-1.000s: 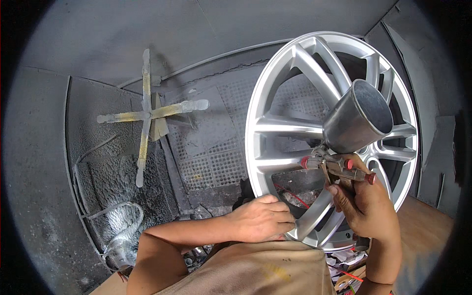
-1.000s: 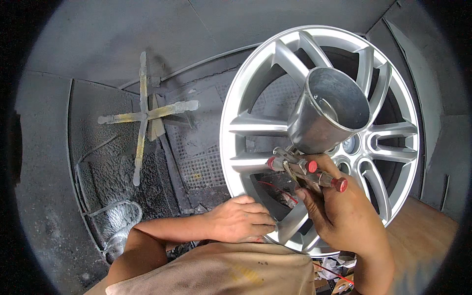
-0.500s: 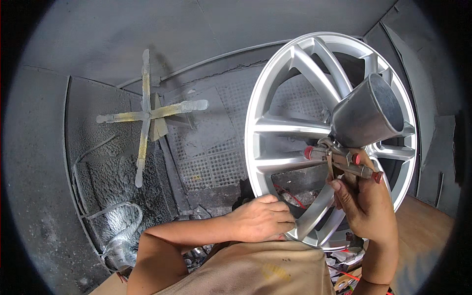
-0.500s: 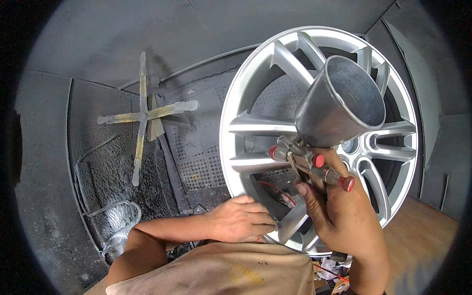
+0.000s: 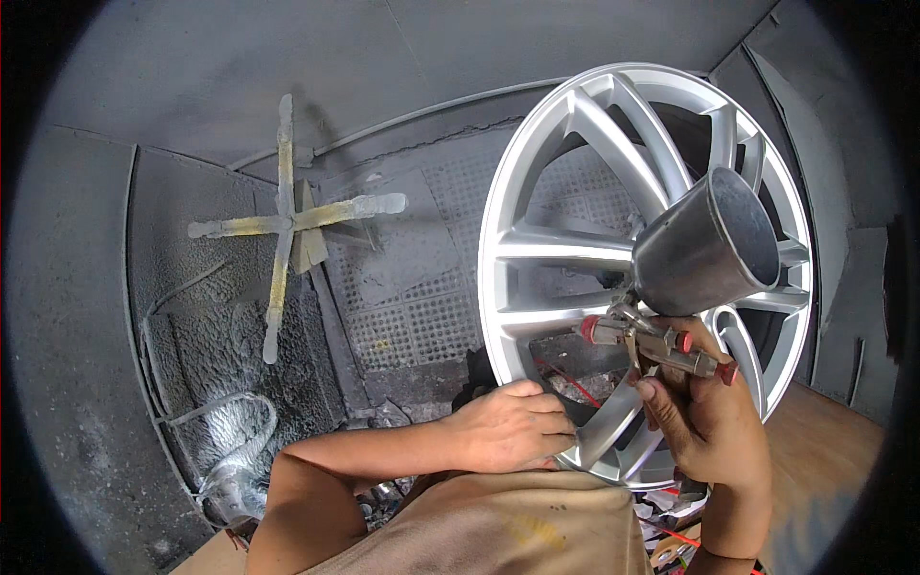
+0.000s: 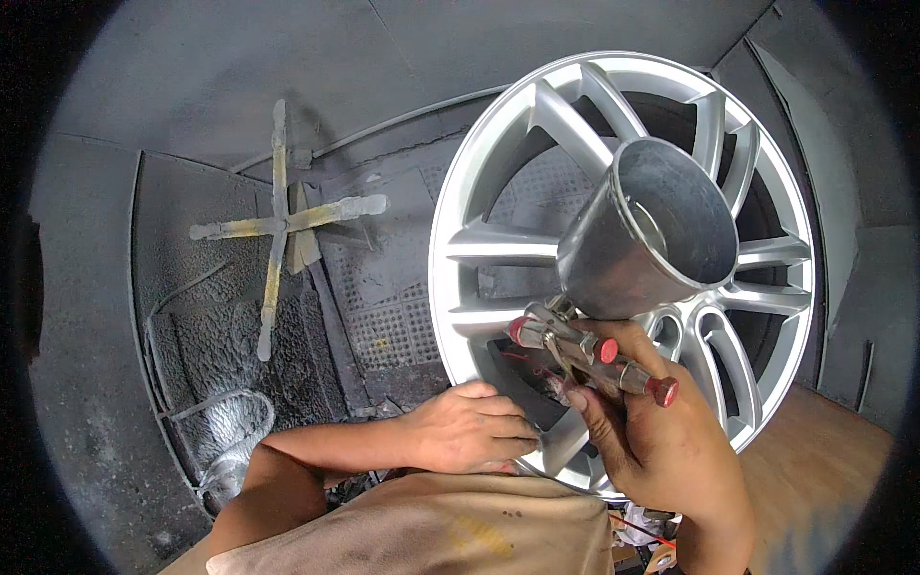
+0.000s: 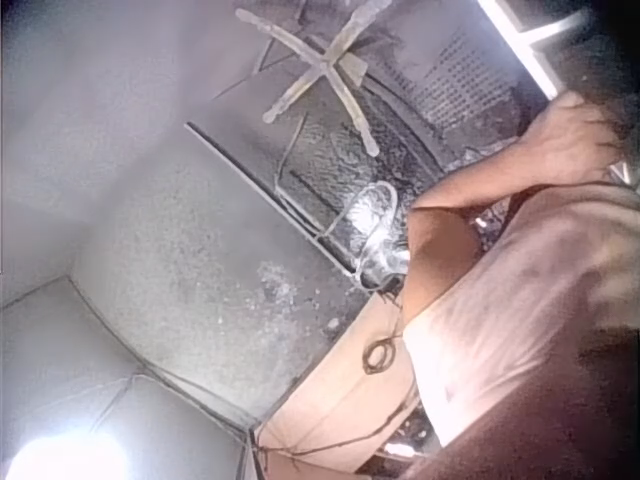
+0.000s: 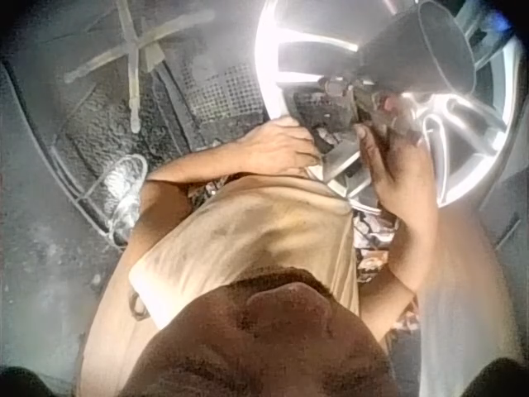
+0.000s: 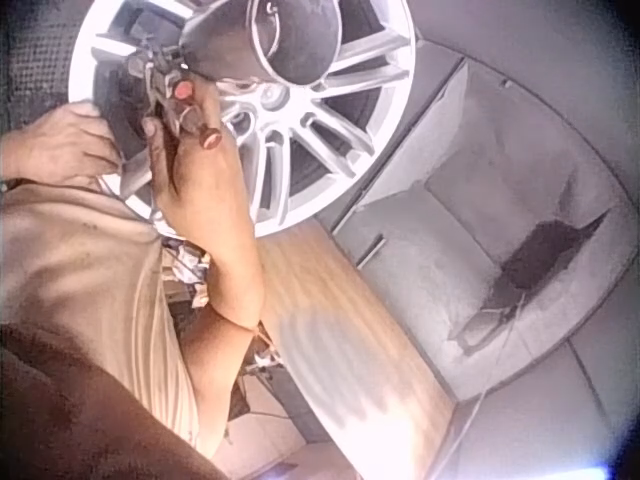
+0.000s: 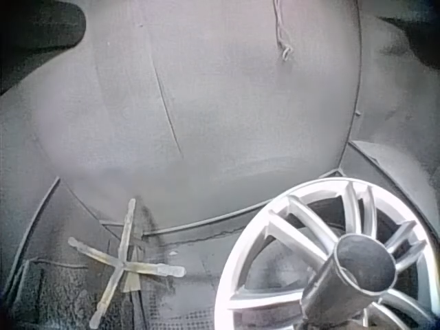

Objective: The person is seen mixing paint and then spraying a silver car rim in a paint booth.

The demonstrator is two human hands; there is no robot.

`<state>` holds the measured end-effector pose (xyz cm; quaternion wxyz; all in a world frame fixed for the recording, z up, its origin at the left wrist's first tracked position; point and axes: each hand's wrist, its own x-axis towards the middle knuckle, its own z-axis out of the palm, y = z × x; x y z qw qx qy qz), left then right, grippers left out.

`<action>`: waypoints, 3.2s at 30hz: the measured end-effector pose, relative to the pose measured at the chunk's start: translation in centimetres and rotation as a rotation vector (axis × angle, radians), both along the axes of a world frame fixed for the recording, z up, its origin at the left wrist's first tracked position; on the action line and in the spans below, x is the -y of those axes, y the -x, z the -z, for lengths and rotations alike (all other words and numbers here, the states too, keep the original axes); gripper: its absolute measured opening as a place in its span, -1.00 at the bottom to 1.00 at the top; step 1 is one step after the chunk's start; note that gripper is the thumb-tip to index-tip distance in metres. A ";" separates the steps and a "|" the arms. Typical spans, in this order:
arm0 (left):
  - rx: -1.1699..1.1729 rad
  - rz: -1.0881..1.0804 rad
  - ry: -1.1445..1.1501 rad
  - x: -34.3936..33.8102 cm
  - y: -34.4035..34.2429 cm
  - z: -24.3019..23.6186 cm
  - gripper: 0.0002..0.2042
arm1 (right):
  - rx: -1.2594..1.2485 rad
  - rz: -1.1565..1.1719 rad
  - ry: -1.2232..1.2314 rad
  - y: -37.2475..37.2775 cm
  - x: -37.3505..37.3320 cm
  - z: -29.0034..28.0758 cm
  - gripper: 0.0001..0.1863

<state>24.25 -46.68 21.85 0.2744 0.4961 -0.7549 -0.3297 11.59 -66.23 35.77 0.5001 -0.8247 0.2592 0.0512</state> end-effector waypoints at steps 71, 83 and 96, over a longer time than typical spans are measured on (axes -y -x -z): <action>0.042 -0.059 0.092 -0.8 3.0 -0.4 -0.66 | -0.102 -0.151 0.011 -1.4 1.1 -0.9 -0.81; 0.046 -0.006 0.229 0.5 -1.5 0.9 -0.65 | -0.082 -0.114 0.054 -1.9 4.5 -1.2 -0.85; 0.006 0.074 0.075 4.6 -12.4 1.1 -0.59 | -0.028 -0.045 0.120 -7.4 10.5 -0.8 -0.86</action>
